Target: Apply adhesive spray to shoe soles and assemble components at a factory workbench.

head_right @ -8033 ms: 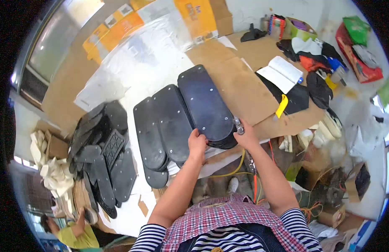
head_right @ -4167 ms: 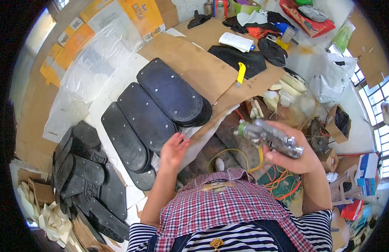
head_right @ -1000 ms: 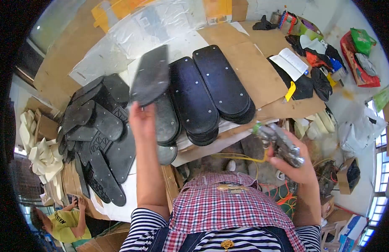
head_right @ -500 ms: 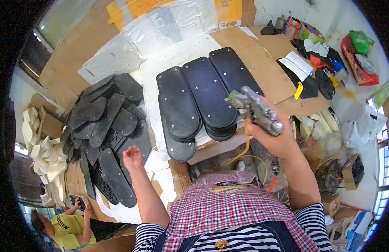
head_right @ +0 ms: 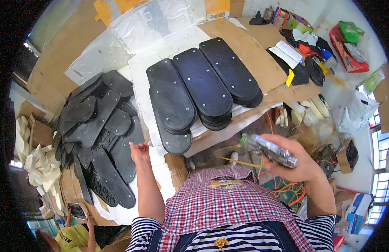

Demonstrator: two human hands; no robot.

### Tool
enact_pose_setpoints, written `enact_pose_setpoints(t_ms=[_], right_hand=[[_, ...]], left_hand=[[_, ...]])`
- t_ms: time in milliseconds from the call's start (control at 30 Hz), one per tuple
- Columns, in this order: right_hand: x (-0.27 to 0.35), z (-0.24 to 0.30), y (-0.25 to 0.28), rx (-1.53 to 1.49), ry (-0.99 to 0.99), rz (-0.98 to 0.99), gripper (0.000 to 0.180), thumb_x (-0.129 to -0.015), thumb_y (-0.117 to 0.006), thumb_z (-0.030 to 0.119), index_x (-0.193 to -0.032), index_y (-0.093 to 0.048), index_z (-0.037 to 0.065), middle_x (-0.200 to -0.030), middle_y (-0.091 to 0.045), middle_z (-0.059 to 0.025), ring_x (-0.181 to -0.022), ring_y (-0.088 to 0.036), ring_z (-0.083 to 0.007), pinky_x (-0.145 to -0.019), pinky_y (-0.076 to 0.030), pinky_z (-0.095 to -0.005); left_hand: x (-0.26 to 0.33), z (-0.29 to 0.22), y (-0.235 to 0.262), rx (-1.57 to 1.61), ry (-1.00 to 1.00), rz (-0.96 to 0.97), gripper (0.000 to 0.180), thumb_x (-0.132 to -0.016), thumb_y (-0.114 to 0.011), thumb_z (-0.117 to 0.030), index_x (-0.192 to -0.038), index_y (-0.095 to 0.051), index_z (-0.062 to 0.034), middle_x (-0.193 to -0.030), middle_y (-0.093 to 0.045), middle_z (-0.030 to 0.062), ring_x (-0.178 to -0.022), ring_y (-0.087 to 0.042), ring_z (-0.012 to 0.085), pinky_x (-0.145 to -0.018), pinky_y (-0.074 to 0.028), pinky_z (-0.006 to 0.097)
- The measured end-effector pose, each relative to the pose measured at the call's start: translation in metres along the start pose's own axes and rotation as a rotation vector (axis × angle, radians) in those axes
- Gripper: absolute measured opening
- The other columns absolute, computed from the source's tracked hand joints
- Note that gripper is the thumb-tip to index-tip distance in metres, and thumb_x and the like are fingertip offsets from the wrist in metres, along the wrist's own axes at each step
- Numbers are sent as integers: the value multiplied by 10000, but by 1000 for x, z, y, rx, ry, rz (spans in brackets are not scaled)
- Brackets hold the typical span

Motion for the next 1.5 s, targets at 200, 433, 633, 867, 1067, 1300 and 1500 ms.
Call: enact_pose_setpoints(t_ms=[200, 433, 633, 867, 1067, 1300, 1500], right_hand=[[-1, 1, -12, -225, 65, 42, 615, -727, -652, -42, -1299, -431, 7, -880, -600, -37, -778, -555, -96, -689, -466, -254], [7, -7, -6, -43, -3, -143, 629, -726, -667, -15, -1303, -418, 6, -893, -591, -25, -788, -547, -78, -713, -469, -241], [-4, -13, -32, -108, 13, -140, 595, -757, -650, 6, -1303, -413, 5, -914, -597, -44, -830, -558, -89, -730, -472, -247], [-34, -8, -50, -7, 146, -186, 601, -749, -645, 9, -1303, -411, 4, -900, -589, -36, -807, -548, -86, -725, -465, -246], [-70, 3, -81, -236, 153, -324, 608, -751, -663, 69, -1293, -404, -22, -835, -579, -33, -738, -557, -99, -670, -466, -252], [-74, 27, -88, -221, 112, -507, 546, -774, -648, 54, -1269, -432, -21, -849, -562, -15, -734, -536, -78, -663, -461, -227], [-64, 40, -104, -127, 126, -322, 572, -761, -658, 41, -1284, -432, -13, -854, -572, -15, -751, -532, -74, -685, -450, -231]], left_hand=[[-6, 43, -32, -301, 218, 235, 293, -889, -510, -301, -1026, -516, -41, -974, -595, 102, -787, -569, 262, -677, -481, 369], [14, 69, -82, -404, 344, 215, 237, -908, -495, -190, -1104, -489, -57, -941, -576, 81, -748, -555, 209, -631, -459, 331], [63, 27, -133, -196, 81, 470, 84, -885, -548, -146, -925, -530, -75, -869, -571, 47, -740, -548, 171, -641, -460, 305], [-3, -95, -121, 40, 11, 514, 244, -891, -498, -159, -1067, -521, 9, -1090, -579, 145, -1016, -558, 274, -902, -452, 454], [-69, -226, -58, 456, -195, 493, 490, -929, -430, -340, -1298, -384, -22, -1338, -405, 190, -1169, -460, 344, -950, -396, 539], [-94, -130, 4, 210, 28, 226, 364, -878, -506, -285, -1164, -483, -60, -1255, -474, 168, -1094, -483, 373, -889, -427, 503], [-57, -5, -2, -30, 325, 215, 223, -861, -502, -199, -1000, -532, -27, -1070, -564, 120, -927, -545, 336, -831, -452, 457]])
Point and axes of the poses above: each hand's wrist, its own x-axis away from the middle knuckle, its own y-axis out of the back of the hand, z = x × y, the point moved 2 cm from there along -x, towards the middle knuckle
